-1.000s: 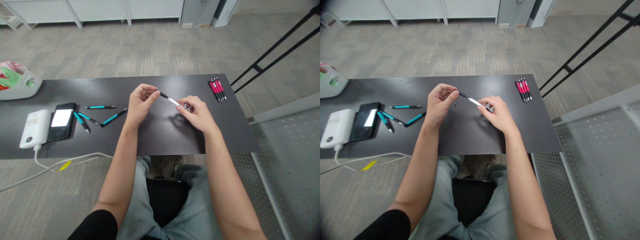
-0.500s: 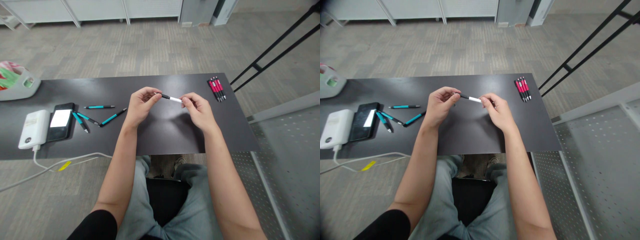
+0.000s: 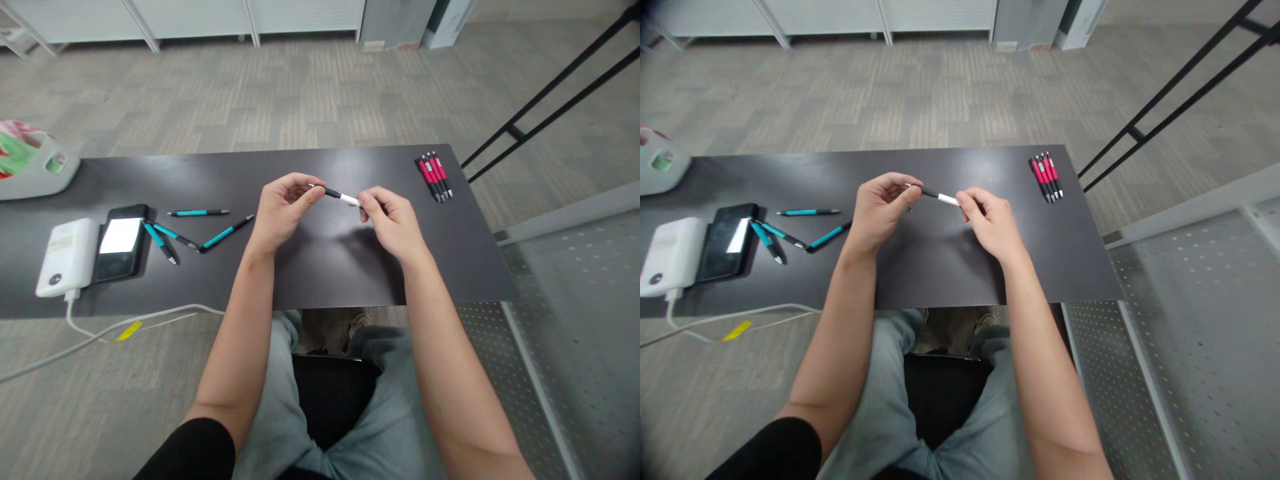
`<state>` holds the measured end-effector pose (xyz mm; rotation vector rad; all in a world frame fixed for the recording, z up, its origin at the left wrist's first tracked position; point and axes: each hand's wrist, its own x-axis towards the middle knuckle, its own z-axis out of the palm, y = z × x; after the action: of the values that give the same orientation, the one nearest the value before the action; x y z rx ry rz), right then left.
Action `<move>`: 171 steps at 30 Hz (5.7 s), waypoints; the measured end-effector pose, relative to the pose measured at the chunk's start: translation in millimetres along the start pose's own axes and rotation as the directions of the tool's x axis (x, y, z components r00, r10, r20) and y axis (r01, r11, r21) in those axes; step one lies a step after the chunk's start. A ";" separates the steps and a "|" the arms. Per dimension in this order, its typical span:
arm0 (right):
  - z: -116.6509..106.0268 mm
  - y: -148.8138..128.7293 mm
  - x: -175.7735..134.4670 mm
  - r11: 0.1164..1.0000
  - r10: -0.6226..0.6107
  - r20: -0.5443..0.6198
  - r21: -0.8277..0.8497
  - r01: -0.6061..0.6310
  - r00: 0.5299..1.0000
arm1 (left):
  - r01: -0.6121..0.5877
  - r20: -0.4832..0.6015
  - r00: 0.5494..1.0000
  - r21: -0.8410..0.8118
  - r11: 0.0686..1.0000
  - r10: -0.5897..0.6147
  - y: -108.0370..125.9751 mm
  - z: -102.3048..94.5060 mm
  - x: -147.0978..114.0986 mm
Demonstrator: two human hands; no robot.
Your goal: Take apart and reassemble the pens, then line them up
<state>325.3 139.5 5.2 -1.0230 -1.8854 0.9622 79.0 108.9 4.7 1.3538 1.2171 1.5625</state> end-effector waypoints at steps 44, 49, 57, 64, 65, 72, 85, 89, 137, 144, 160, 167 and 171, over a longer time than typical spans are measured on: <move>7.1 1.4 3.1 0.989 -0.114 0.086 -0.087 0.121 0.990 | -0.062 0.063 0.997 0.114 0.992 0.055 -7.4 0.2 -3.0; 8.2 -0.8 2.2 0.991 -0.110 0.054 -0.073 0.114 0.992 | -0.074 0.055 0.996 0.119 0.990 0.068 -8.1 -0.4 -3.2; 6.8 -1.1 1.1 0.990 -0.115 0.070 -0.079 0.121 0.991 | -0.074 0.067 0.996 0.138 0.988 0.065 -7.3 -0.6 -2.8; 11.1 2.2 1.3 0.990 -0.112 0.097 -0.075 0.119 0.989 | -0.070 0.062 0.996 0.133 0.989 0.062 -8.2 -0.8 -2.0; 11.5 2.3 1.3 0.987 -0.127 0.074 -0.086 0.134 0.989 | -0.069 0.059 0.996 0.132 0.989 0.062 -8.4 -0.8 -1.8; 11.5 0.8 -0.3 0.982 -0.122 0.084 -0.136 0.133 0.989 | -0.085 0.051 0.996 0.145 0.986 0.078 -10.5 -1.1 -2.3; 13.2 -6.7 2.1 0.985 -0.129 0.031 -0.110 0.132 0.991 | -0.072 0.018 0.997 0.169 0.983 0.070 -9.2 1.4 -3.5; 13.1 -5.8 3.0 0.998 -0.048 0.076 -0.033 0.050 0.996 | -0.129 0.028 0.992 0.176 0.976 0.126 -6.1 1.8 -4.7; 0.0 -6.8 -1.4 0.998 -0.058 0.016 -0.033 0.059 0.998 | -0.035 0.059 0.998 0.074 0.997 0.030 -2.8 -14.6 -3.8; 0.8 -2.1 0.5 0.983 -0.138 0.005 -0.118 0.137 0.990 | -0.042 0.119 0.992 0.074 0.996 0.033 1.9 -15.5 -6.5; 5.0 -0.2 0.9 0.982 -0.139 0.021 -0.125 0.140 0.990 | -0.075 0.062 0.996 0.273 0.959 0.060 -2.1 -6.5 -8.2; 3.9 1.7 0.2 0.983 -0.146 0.026 -0.107 0.148 0.989 | -0.101 0.155 0.986 0.208 0.973 0.069 -0.6 -10.1 -9.0; 3.3 0.3 0.0 0.981 -0.141 0.025 -0.127 0.143 0.990 | -0.065 0.109 0.993 0.250 0.966 0.039 -0.4 -6.3 -11.0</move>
<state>322.5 138.9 3.6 -0.9427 -2.0255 0.7763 74.8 97.5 1.1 1.6203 1.3612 1.3884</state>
